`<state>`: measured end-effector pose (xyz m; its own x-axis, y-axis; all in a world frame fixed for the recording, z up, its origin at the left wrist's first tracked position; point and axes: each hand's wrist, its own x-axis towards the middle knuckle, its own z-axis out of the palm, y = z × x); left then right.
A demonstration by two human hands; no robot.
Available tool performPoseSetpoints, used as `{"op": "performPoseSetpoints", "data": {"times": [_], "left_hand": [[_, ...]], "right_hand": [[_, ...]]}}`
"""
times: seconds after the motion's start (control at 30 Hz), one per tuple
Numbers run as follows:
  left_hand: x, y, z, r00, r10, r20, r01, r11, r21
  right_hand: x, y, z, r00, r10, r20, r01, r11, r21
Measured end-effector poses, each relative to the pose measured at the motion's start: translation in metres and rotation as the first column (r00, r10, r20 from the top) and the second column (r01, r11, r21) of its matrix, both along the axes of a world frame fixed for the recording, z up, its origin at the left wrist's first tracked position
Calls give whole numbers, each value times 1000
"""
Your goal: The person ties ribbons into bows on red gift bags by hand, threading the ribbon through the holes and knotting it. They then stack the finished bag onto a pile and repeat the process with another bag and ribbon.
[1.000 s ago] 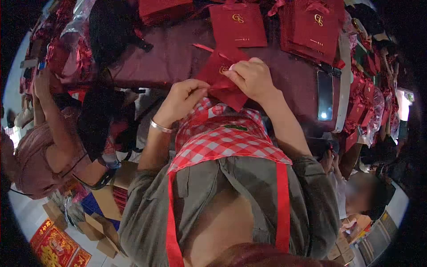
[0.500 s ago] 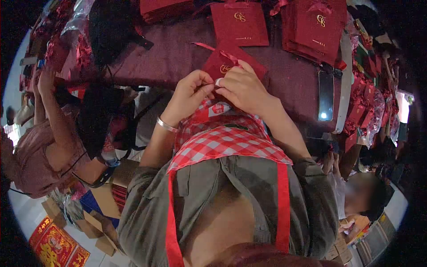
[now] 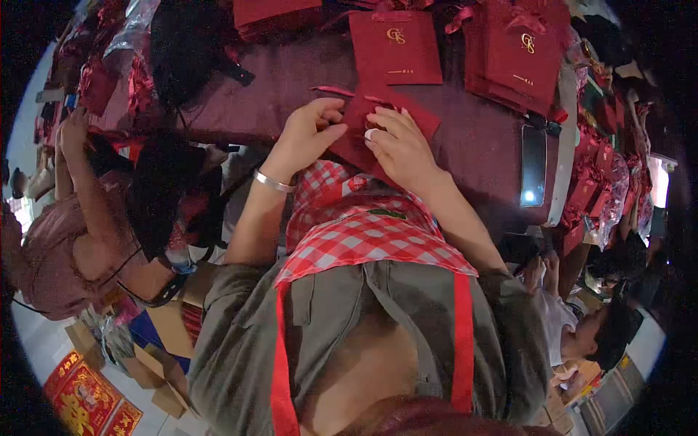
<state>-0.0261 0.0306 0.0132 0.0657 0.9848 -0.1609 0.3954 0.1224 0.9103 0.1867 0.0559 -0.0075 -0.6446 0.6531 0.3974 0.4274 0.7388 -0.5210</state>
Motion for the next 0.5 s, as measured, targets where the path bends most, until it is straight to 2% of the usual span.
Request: {"op": "performPoseSetpoints", "data": {"times": [0.03, 0.1, 0.2, 0.23, 0.27, 0.33, 0.37, 0.43, 0.5], "left_hand": [[-1, 1, 0, 1000, 3, 1, -3, 1000, -2], [-1, 3, 2, 979, -19, 202, 46, 990, -131], [-1, -3, 4, 965, 0, 261, 56, 977, -208], [-4, -4, -5, 935, -53, 350, 111, 983, -148], [-6, -2, -8, 933, -23, 358, 81, 986, -148], [-13, -4, -7, 933, -39, 358, 188, 900, -394], [-11, 0, 19, 926, -61, 373, 240, 858, -454], [-13, 0, 1, 929, -36, 369, 216, 861, -459], [-9, -3, 10, 932, 31, 362, 160, 858, -487]], "right_hand": [[0, 0, -1, 1000, -18, -15, 18, 1000, 0], [1, -1, -5, 999, -27, -25, 27, 1000, -3], [0, 3, -8, 1000, -10, -16, 10, 1000, 15], [0, 3, -7, 1000, -17, -5, 17, 1000, 17], [0, 2, -6, 1000, -21, 4, 21, 1000, 13], [-3, 3, -4, 1000, 10, 8, -10, 1000, 11], [-3, 3, -2, 1000, 0, 17, 0, 1000, -1], [-3, 2, 2, 1000, -24, 10, 24, 1000, 0], [-3, 3, 3, 1000, -9, 14, 9, 1000, -15]]}}
